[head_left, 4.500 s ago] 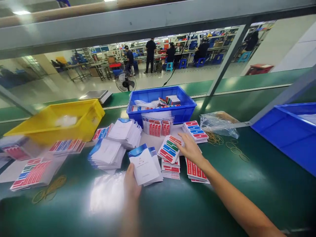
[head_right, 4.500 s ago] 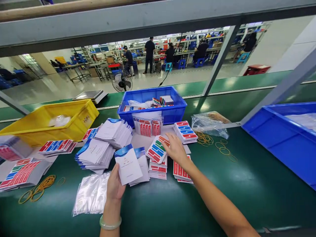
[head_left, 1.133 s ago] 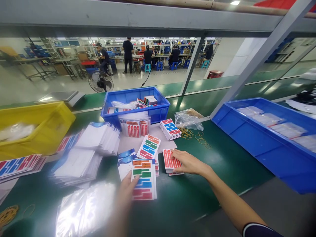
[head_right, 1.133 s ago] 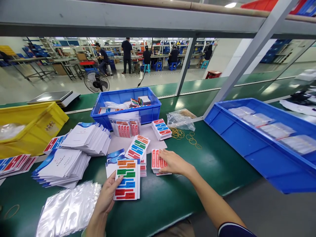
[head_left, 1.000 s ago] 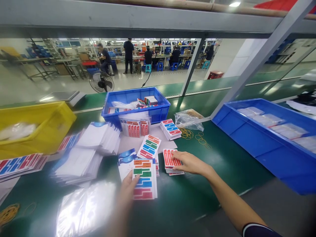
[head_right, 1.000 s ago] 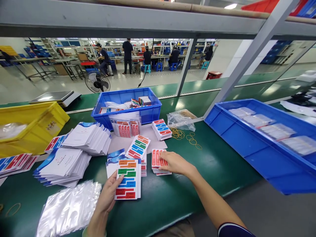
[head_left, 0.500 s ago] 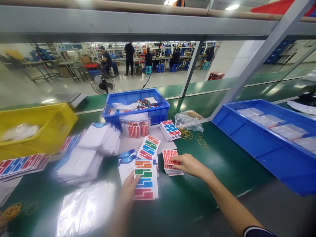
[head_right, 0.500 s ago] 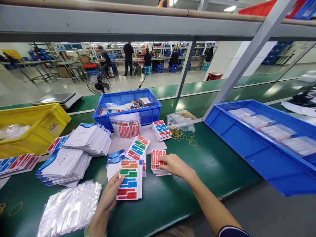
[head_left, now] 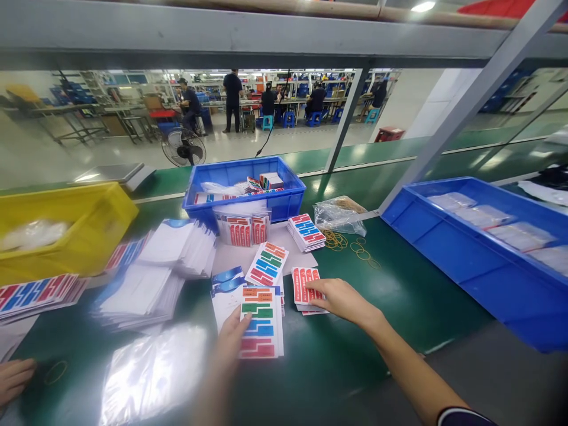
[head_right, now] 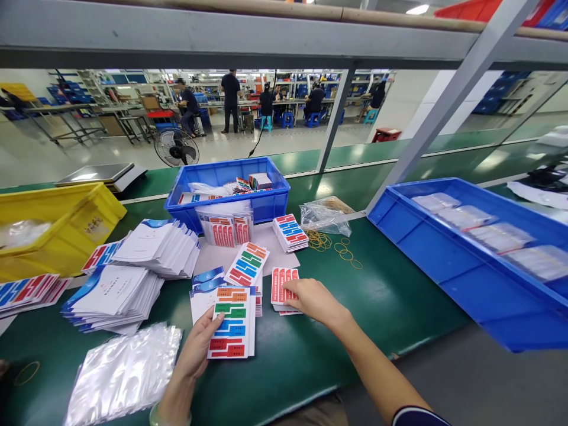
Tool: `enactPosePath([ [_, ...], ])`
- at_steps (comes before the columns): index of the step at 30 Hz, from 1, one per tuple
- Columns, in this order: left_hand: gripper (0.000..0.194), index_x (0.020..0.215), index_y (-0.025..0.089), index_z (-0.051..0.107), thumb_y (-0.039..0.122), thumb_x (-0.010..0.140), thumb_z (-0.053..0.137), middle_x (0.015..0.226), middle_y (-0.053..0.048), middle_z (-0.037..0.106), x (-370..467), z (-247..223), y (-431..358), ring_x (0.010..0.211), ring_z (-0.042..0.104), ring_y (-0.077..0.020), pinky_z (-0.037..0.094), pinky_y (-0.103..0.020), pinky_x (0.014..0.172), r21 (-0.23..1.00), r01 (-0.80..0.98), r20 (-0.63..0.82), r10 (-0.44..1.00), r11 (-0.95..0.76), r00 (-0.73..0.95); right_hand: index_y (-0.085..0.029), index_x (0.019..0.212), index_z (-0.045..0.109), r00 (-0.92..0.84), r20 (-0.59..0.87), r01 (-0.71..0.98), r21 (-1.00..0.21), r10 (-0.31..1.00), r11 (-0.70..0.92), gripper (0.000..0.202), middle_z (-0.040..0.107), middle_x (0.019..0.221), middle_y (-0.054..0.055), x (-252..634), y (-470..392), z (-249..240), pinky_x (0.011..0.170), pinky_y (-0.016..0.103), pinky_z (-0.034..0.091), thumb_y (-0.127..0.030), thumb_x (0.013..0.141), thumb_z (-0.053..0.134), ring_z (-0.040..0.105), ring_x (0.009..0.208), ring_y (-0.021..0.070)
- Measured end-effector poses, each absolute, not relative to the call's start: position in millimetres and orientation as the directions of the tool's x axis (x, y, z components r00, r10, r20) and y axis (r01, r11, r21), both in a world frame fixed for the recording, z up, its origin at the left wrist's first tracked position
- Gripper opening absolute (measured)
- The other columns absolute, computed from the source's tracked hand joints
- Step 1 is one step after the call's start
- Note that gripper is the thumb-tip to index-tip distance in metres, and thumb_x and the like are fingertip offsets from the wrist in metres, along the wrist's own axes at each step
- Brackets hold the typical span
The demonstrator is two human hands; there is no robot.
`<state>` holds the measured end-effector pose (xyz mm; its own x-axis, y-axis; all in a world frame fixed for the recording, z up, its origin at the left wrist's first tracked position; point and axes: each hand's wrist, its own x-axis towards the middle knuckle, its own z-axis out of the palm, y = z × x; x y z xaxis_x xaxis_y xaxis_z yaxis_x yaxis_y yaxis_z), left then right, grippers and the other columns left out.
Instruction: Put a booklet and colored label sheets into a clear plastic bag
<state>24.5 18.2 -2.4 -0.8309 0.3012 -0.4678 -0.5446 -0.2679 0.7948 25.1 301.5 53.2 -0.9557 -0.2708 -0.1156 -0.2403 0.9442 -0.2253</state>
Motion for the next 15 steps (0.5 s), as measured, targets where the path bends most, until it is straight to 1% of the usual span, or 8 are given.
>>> enactPosePath([
  [2, 0.060, 0.124, 0.015, 0.052, 0.045, 0.074, 0.068, 0.115, -0.015, 0.059, 24.8, -1.5, 18.3, 0.093, 0.063, -0.0279, 0.050, -0.044, 0.084, 0.802, -0.531, -0.449, 0.309, -0.273, -0.838, -0.021, 0.107, 0.057, -0.950, -0.116, -0.267, -0.169, -0.288, 0.949, 0.032, 0.060, 0.107, 0.005, 28.3, 296.5, 54.3, 0.073, 0.028, 0.043, -0.039, 0.081, 0.063, 0.056, 0.098, 0.0215],
  [4, 0.059, 0.123, 0.015, 0.052, 0.045, 0.074, 0.068, 0.117, -0.016, 0.058, 24.8, -0.8, 18.4, 0.095, 0.062, -0.0284, 0.050, -0.043, 0.084, 0.802, -0.527, -0.439, 0.322, -0.281, -0.839, -0.019, 0.104, 0.054, -0.948, -0.106, -0.288, -0.112, -0.300, 0.951, 0.034, 0.057, 0.109, 0.004, 30.9, 291.6, 54.3, 0.071, 0.028, 0.043, -0.037, 0.078, 0.067, 0.053, 0.100, 0.0209],
  [8, 0.060, 0.123, 0.015, 0.050, 0.044, 0.074, 0.069, 0.119, -0.016, 0.056, 23.6, -1.0, 18.3, 0.097, 0.061, -0.0293, 0.050, -0.043, 0.083, 0.791, -0.540, -0.444, 0.337, -0.286, -0.830, -0.017, 0.097, 0.050, -0.949, -0.083, -0.300, -0.042, -0.303, 0.953, 0.019, 0.055, 0.105, 0.002, 32.1, 287.0, 51.9, 0.067, 0.029, 0.042, -0.024, 0.082, 0.061, 0.053, 0.093, 0.0186],
  [10, 0.059, 0.122, 0.015, 0.051, 0.044, 0.074, 0.068, 0.119, -0.016, 0.056, 23.1, -1.6, 18.0, 0.097, 0.061, -0.0295, 0.050, -0.043, 0.084, 0.791, -0.542, -0.444, 0.342, -0.284, -0.828, -0.017, 0.095, 0.049, -0.951, -0.078, -0.297, -0.030, -0.298, 0.954, 0.012, 0.055, 0.103, 0.002, 31.8, 287.1, 50.7, 0.065, 0.029, 0.042, -0.021, 0.085, 0.054, 0.053, 0.090, 0.0180],
  [12, 0.059, 0.122, 0.015, 0.051, 0.044, 0.075, 0.068, 0.119, -0.016, 0.056, 23.2, -2.1, 17.7, 0.098, 0.061, -0.0294, 0.050, -0.043, 0.084, 0.790, -0.542, -0.444, 0.344, -0.286, -0.828, -0.017, 0.094, 0.049, -0.952, -0.083, -0.294, -0.035, -0.296, 0.955, 0.009, 0.056, 0.103, 0.002, 32.1, 287.9, 49.9, 0.065, 0.030, 0.042, -0.021, 0.086, 0.052, 0.053, 0.090, 0.0181],
  [15, 0.059, 0.123, 0.015, 0.050, 0.044, 0.075, 0.068, 0.120, -0.016, 0.056, 24.1, -2.2, 17.5, 0.097, 0.061, -0.0289, 0.050, -0.043, 0.084, 0.787, -0.542, -0.442, 0.342, -0.294, -0.829, -0.018, 0.100, 0.051, -0.943, -0.090, -0.315, -0.072, -0.321, 0.946, 0.021, 0.054, 0.108, 0.003, 32.2, 289.8, 48.8, 0.072, 0.031, 0.044, -0.025, 0.082, 0.059, 0.051, 0.097, 0.0200],
])
